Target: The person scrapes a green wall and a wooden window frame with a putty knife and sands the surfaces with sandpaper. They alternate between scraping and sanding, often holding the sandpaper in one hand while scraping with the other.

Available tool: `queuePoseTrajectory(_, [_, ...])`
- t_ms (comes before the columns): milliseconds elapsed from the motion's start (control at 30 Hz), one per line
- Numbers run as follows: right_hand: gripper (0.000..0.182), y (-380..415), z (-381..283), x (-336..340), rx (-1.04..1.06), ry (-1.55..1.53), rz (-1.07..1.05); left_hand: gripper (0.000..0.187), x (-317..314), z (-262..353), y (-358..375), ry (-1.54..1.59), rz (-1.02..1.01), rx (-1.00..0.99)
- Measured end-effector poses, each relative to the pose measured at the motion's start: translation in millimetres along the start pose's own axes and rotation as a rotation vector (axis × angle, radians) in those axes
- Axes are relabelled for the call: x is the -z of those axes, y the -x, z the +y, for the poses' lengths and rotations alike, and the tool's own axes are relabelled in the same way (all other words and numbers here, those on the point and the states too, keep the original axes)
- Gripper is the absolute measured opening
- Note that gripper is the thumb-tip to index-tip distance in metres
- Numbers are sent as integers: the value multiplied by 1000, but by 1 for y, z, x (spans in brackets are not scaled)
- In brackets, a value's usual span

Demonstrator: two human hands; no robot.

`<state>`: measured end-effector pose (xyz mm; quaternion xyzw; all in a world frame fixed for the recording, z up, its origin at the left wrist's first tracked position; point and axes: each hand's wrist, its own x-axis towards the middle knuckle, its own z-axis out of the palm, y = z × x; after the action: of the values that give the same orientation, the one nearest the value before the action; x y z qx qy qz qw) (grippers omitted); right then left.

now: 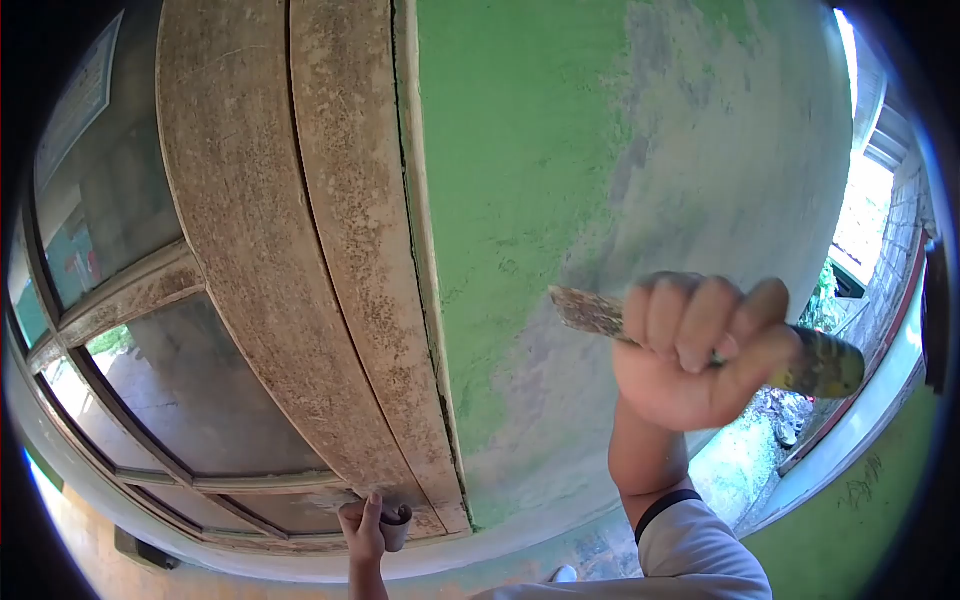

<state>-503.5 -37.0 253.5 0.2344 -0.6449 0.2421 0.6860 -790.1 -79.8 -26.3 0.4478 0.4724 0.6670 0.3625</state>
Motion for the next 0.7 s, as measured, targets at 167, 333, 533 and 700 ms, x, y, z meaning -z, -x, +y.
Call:
queuePoseTrajectory(167, [36, -9, -39, -5, 226, -51, -38, 39, -3, 5, 1, 1, -1, -14])
queuePoseTrajectory(333, [34, 2, 7, -4, -137, -20, 75, 39, -4, 3, 1, 25, 3, -8])
queuePoseTrajectory(533, [29, -4, -27, -8, 37, -107, 64, 38, -7, 7, 2, 27, 62, -5])
queuePoseTrajectory(700, [30, 9, -12, -1, 126, -157, 145, 37, 1, -7, -1, -1, 44, -20])
